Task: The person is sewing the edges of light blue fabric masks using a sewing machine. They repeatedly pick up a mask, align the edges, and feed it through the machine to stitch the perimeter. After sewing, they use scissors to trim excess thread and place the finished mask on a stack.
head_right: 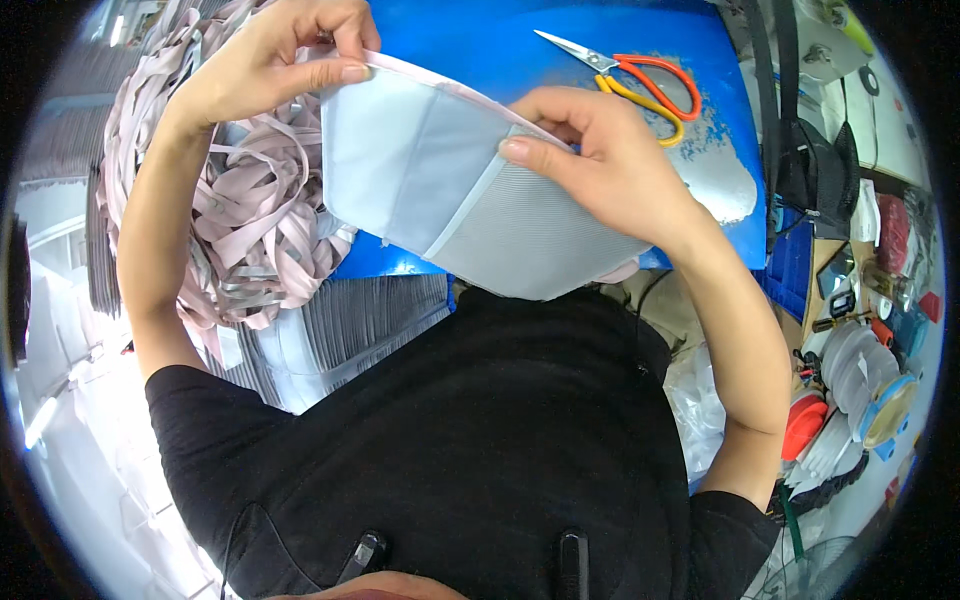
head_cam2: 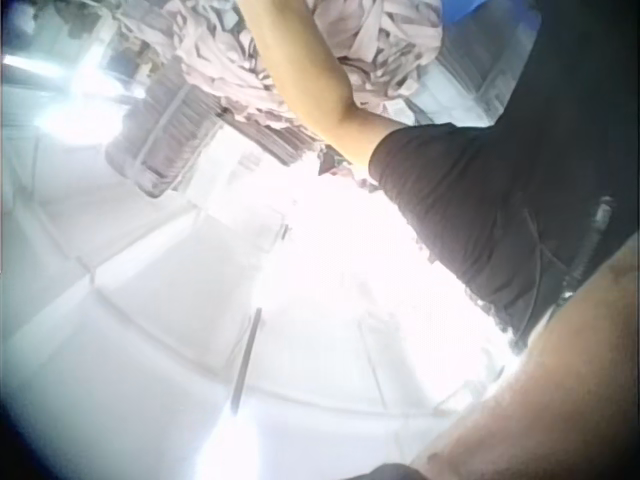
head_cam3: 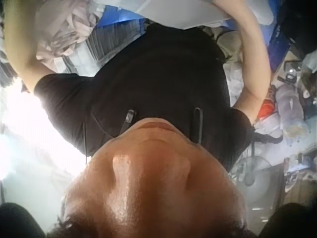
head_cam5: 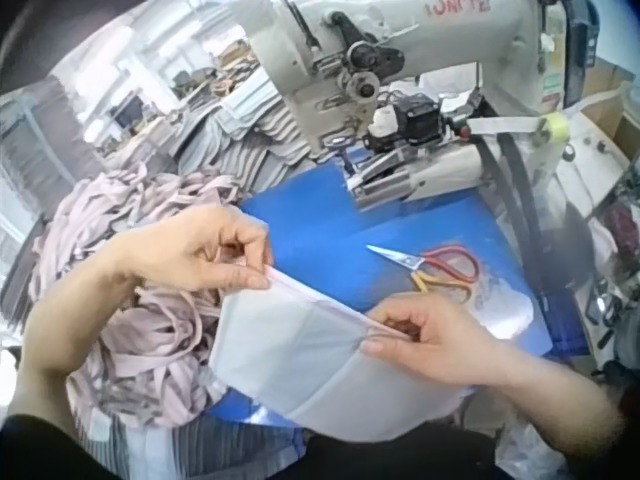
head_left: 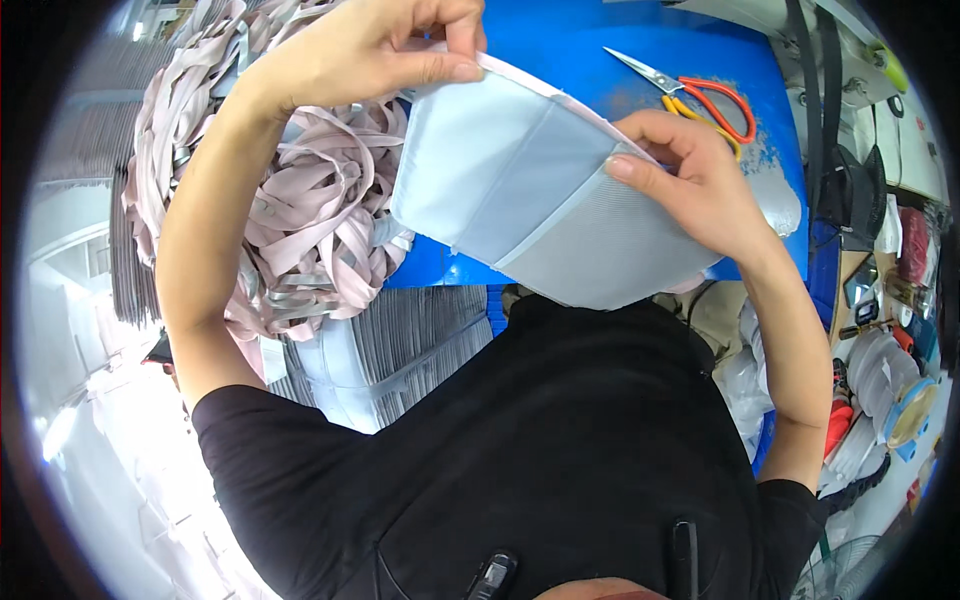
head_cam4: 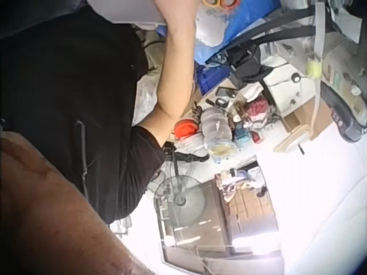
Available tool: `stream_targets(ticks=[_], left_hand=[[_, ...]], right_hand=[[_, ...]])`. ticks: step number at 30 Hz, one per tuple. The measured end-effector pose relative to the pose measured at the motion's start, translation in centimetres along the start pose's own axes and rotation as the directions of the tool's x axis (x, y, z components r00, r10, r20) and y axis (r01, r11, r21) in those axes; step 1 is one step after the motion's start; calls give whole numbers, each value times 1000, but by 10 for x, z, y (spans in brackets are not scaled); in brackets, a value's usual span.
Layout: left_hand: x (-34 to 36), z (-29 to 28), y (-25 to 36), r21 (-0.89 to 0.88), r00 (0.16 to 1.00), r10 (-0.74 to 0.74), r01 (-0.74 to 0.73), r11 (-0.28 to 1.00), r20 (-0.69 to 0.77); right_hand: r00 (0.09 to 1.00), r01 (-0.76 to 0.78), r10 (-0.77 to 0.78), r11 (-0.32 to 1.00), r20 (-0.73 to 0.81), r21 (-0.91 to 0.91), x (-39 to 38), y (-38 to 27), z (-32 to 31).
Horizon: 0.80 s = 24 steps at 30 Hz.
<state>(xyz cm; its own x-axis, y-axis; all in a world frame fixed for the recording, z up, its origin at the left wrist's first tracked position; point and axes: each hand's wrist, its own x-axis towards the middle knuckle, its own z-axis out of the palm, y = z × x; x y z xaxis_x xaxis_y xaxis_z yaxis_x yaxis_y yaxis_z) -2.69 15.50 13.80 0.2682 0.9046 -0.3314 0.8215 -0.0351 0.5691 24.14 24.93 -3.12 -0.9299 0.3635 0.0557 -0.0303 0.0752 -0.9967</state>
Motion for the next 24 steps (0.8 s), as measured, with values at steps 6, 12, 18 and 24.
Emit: stream_targets(ticks=[6,12,18,24], left_hand=[[-8,8,-18,-9,996,14,-15,1000,-89],[-9,12,-15,-75,992,-15,6,997,-126],[-5,15,-12,-23,983,27,-32,999,-182],[-5,16,-10,-52,981,-10,0,999,-194]], right_hand=[[998,-66,66,997,1,47,-1,-12,0],[980,147,-164,977,-111,-153,0,7,-2],[992,-82,84,996,-89,22,-5,-8,-1],[991,1,5,999,-133,49,-6,5,4]])
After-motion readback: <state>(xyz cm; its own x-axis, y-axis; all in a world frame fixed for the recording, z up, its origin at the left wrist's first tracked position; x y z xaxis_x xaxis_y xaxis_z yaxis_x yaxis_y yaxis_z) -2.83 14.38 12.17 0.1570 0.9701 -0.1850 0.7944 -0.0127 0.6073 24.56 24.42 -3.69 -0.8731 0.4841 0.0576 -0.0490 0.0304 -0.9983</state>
